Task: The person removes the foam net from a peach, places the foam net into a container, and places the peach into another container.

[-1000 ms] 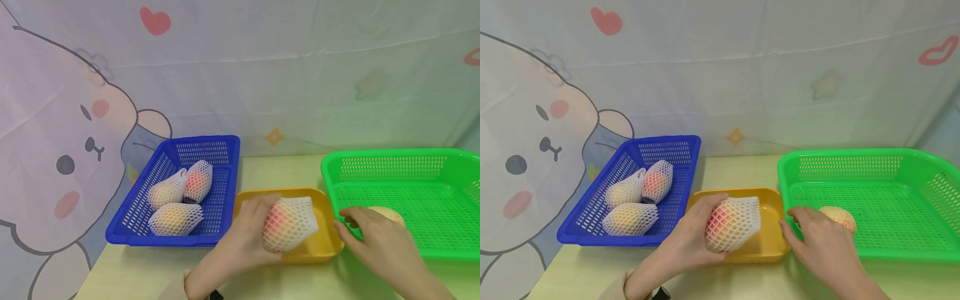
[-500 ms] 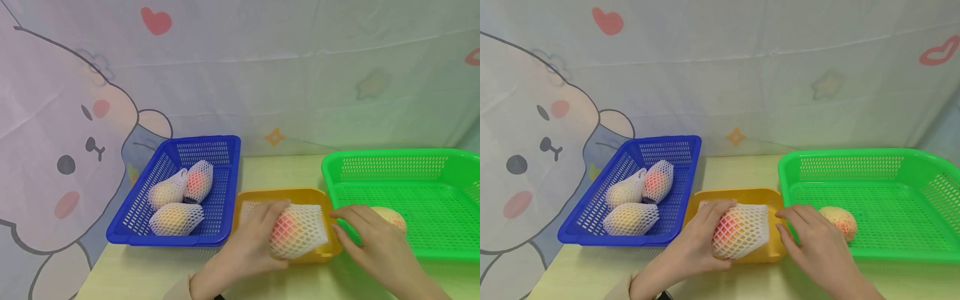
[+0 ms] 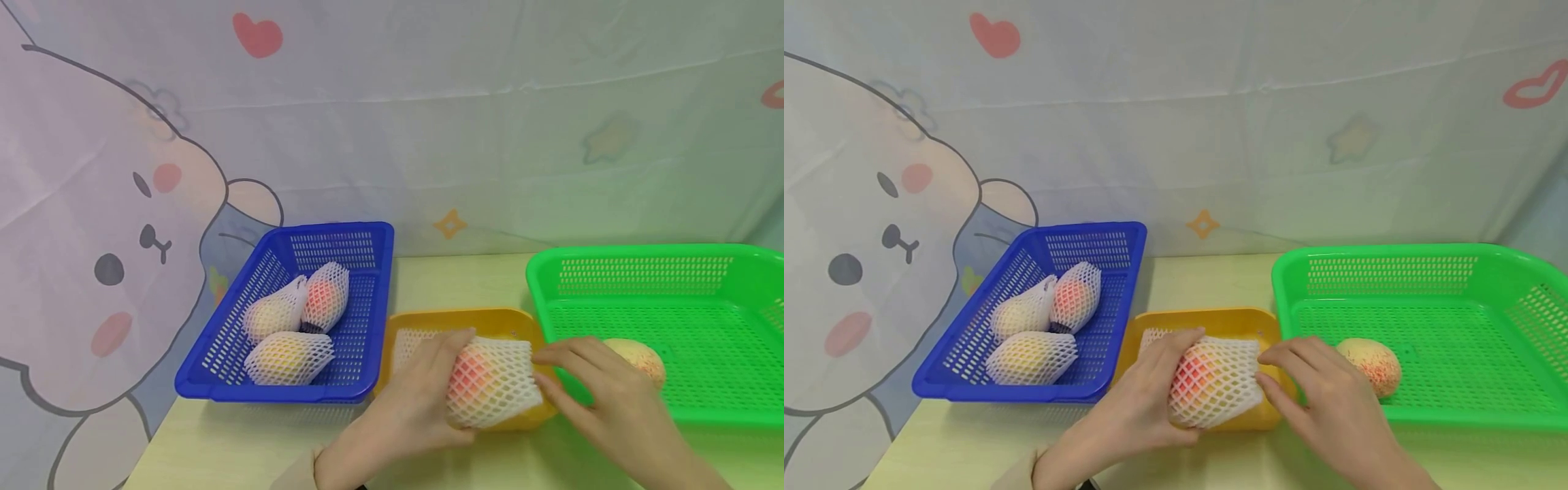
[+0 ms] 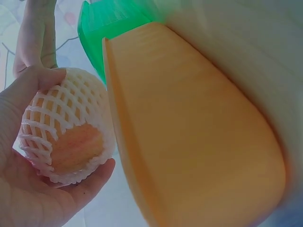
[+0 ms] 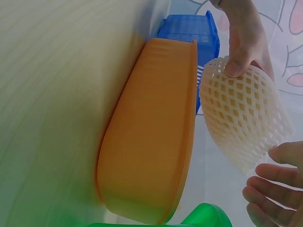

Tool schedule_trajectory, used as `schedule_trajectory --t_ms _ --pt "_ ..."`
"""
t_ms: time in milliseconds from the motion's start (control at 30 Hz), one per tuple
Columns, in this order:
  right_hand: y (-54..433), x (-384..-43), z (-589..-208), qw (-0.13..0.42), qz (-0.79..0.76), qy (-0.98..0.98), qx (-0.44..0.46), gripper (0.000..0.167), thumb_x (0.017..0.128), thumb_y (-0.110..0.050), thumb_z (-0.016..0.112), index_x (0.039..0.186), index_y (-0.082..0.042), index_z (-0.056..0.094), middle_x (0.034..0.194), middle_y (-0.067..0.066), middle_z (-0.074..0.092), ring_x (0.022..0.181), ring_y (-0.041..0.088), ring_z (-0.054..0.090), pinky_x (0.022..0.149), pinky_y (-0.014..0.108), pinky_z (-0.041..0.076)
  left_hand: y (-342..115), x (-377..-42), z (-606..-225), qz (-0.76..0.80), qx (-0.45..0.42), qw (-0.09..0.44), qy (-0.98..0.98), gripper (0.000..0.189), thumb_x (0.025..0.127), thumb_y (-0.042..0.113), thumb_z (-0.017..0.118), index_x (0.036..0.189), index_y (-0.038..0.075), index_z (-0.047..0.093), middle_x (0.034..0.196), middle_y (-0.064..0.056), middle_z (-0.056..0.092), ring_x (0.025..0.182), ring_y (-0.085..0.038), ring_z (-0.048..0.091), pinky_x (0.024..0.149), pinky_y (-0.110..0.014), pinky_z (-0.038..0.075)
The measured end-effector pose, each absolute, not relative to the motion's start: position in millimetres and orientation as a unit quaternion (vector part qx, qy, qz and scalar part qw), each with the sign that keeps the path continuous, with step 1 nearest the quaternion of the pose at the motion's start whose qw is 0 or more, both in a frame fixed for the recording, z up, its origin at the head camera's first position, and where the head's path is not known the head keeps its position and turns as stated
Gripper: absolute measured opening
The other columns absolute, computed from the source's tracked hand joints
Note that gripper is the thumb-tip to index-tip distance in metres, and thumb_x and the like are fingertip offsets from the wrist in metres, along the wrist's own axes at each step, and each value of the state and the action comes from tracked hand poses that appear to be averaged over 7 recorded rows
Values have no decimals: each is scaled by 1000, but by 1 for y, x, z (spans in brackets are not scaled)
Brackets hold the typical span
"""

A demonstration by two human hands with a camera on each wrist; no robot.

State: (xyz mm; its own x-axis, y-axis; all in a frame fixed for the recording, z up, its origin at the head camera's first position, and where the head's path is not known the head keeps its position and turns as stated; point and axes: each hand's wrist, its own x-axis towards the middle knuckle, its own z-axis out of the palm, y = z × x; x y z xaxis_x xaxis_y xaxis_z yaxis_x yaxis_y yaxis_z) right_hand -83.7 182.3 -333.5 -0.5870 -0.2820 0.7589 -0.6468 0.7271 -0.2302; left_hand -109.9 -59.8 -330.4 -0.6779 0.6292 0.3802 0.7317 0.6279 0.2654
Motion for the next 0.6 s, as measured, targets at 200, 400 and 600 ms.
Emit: schedule_trajectory --t_ms 200,400,600 --pt "180 -87 -334 393 252 -823 322 42 99 -43 44 96 -12 72 94 -5 67 91 9 56 96 6 34 -60 -109 -331 -210 -376 125 -894 113 54 33 91 144 9 29 134 -6 51 124 -18 50 108 -32 42" --pt "181 -90 -337 392 248 -811 357 45 100 -43 42 105 -7 70 99 -1 68 95 11 55 102 7 31 -59 -109 -331 -211 -377 123 -893 112 54 34 91 144 8 29 133 -5 51 123 -18 50 109 -32 41" --pt "182 -90 -338 364 255 -808 388 46 100 -41 42 116 -5 66 109 2 67 104 8 54 104 6 30 -59 -109 -332 -211 -383 123 -891 110 53 33 91 143 9 32 132 -5 52 121 -17 52 108 -31 43"
